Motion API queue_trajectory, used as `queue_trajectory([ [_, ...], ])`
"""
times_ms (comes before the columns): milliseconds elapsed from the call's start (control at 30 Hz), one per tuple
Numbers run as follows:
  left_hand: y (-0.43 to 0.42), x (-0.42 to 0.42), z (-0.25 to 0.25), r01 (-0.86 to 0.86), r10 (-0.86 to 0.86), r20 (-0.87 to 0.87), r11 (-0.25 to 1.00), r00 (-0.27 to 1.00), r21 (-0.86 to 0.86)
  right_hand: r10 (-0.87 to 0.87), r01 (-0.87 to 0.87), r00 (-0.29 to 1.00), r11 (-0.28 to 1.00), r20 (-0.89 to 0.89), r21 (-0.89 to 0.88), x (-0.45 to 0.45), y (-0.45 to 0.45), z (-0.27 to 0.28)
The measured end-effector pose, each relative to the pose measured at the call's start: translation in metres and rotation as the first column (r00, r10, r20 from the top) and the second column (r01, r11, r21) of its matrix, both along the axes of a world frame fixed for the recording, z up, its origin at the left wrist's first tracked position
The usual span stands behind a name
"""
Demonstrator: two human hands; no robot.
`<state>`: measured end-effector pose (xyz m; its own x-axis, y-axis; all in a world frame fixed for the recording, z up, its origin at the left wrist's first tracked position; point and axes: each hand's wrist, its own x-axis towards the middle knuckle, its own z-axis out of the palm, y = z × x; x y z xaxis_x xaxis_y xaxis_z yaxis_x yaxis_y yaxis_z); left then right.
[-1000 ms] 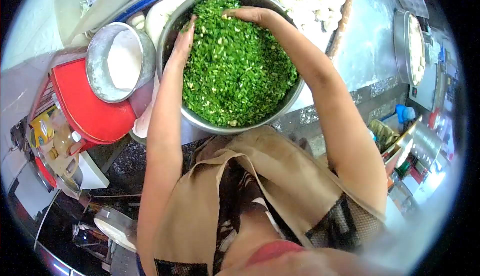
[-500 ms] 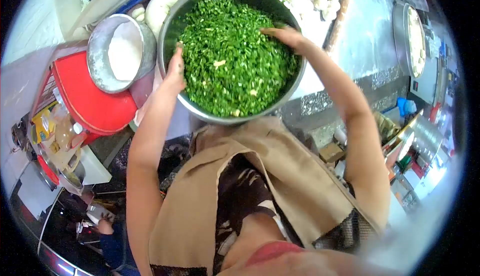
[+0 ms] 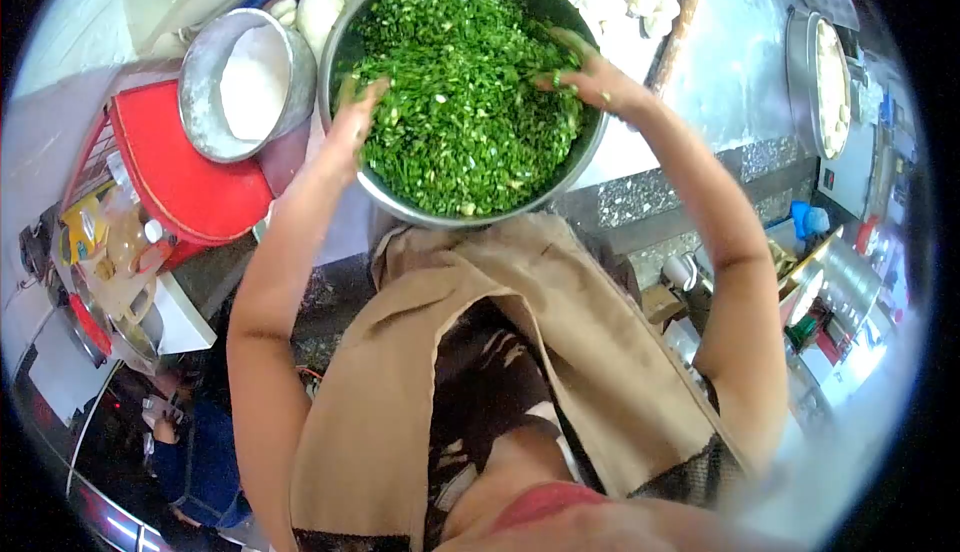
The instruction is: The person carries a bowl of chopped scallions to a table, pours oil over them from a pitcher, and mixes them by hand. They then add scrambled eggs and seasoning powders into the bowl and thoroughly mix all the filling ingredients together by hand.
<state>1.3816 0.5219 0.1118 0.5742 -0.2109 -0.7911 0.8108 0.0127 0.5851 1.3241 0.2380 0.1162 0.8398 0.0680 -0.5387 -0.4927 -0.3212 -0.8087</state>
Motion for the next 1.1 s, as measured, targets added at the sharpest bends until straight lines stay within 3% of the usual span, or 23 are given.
queue_trajectory([
  [33, 0.015, -0.001, -0.033, 0.009, -0.065, -0.146, 0.934, 0.987, -0.357, 0.016, -0.013, 0.992, 1.000, -0.128, 0.020, -0.007, -0.013, -0.030],
  [67, 0.010, -0.003, -0.069, 0.035, -0.070, -0.150, 0.973, 0.986, -0.227, 0.035, -0.027, 0.967, 0.999, -0.254, 0.036, -0.014, -0.026, -0.060],
  [100, -0.001, -0.001, -0.094, 0.060, -0.074, -0.153, 0.994, 0.985, -0.092, 0.066, -0.068, 0.998, 0.990, 0.024, 0.121, -0.015, -0.021, -0.103],
  [167, -0.034, 0.021, -0.071, 0.062, -0.059, -0.344, 0.998, 0.937, -0.003, -0.305, 0.331, 0.922, 0.941, -0.239, 0.077, 0.015, 0.019, -0.106],
  [233, -0.042, 0.026, -0.069, 0.150, -0.165, -0.145, 0.982, 0.976, -0.111, -0.273, 0.318, 0.908, 0.943, -0.317, 0.097, 0.044, 0.004, -0.109],
  [267, -0.041, 0.023, -0.056, 0.209, -0.204, -0.070, 0.974, 0.976, 0.082, -0.254, 0.330, 0.869, 0.937, -0.423, 0.114, 0.047, 0.000, -0.110],
  [333, -0.030, 0.024, -0.066, 0.304, -0.304, 0.005, 0.952, 0.953, -0.047, -0.148, 0.317, 0.858, 0.906, -0.493, 0.280, 0.037, 0.008, -0.084],
  [367, -0.031, 0.022, -0.059, 0.310, -0.307, 0.150, 0.951, 0.940, 0.001, -0.077, 0.274, 0.902, 0.863, -0.425, 0.425, 0.038, 0.008, -0.064],
  [433, -0.033, 0.015, -0.019, 0.444, -0.478, 0.379, 0.878, 0.792, 0.179, -0.194, 0.216, 0.957, 0.973, -0.215, 0.086, 0.026, 0.019, -0.012],
  [500, -0.017, 0.003, -0.024, 0.439, -0.416, 0.529, 0.894, 0.740, 0.089, -0.255, 0.269, 0.962, 0.949, -0.098, 0.163, 0.004, 0.026, 0.025],
  [533, -0.015, -0.006, -0.013, 0.295, -0.271, 0.463, 0.955, 0.844, 0.021, -0.233, 0.238, 0.971, 0.961, -0.057, 0.140, -0.005, 0.019, 0.020],
  [600, 0.011, -0.010, -0.037, 0.079, -0.061, 0.116, 0.984, 0.991, -0.157, -0.382, 0.457, 0.867, 0.865, -0.321, 0.205, -0.015, 0.014, 0.004],
  [633, 0.011, -0.006, -0.033, -0.145, 0.032, -0.274, 0.903, 0.961, -0.404, -0.451, 0.575, 0.776, 0.793, -0.440, 0.202, -0.020, 0.011, -0.005],
  [700, -0.020, -0.002, -0.065, -0.181, 0.145, -0.259, 0.976, 0.955, -0.120, -0.503, 0.517, 0.837, 0.856, -0.213, 0.010, -0.016, 0.016, -0.103],
  [767, -0.042, 0.005, -0.075, -0.007, 0.003, -0.181, 1.000, 0.984, -0.022, -0.544, 0.799, 0.512, 0.586, -0.664, 0.135, 0.023, 0.036, -0.080],
  [833, -0.037, 0.011, -0.088, -0.002, -0.052, -0.196, 0.964, 0.979, -0.266, -0.409, 0.629, 0.737, 0.708, -0.538, 0.322, 0.023, 0.022, -0.107],
  [867, -0.038, 0.007, -0.062, 0.045, -0.072, -0.130, 0.979, 0.989, -0.200, -0.235, 0.531, 0.802, 0.702, -0.549, 0.475, 0.024, 0.015, -0.111],
  [900, -0.038, 0.005, -0.040, 0.089, -0.096, -0.049, 0.987, 0.994, -0.133, -0.328, 0.449, 0.800, 0.882, -0.502, 0.139, 0.024, 0.019, -0.068],
  [967, -0.027, 0.006, -0.046, 0.262, -0.231, 0.321, 0.963, 0.918, -0.057, -0.272, 0.243, 0.897, 0.962, -0.348, -0.125, 0.023, 0.043, 0.004],
  [1000, -0.019, 0.004, -0.042, 0.318, -0.288, 0.470, 0.948, 0.834, 0.017, 0.080, -0.114, 0.964, 0.986, -0.254, -0.125, 0.021, 0.045, 0.037],
  [1033, -0.013, 0.001, -0.041, 0.361, -0.343, 0.596, 0.928, 0.726, 0.093, 0.002, 0.005, 0.993, 0.998, -0.116, 0.064, 0.014, 0.039, 0.019],
  [1067, -0.010, -0.004, -0.043, 0.210, -0.291, 0.474, 0.953, 0.831, 0.218, -0.135, 0.142, 0.988, 0.985, -0.078, 0.094, -0.002, 0.037, 0.007],
  [1100, -0.005, -0.011, -0.029, 0.121, -0.130, 0.313, 0.991, 0.941, 0.049, -0.271, 0.275, 0.962, 0.953, -0.045, 0.128, -0.018, 0.034, 0.000],
])
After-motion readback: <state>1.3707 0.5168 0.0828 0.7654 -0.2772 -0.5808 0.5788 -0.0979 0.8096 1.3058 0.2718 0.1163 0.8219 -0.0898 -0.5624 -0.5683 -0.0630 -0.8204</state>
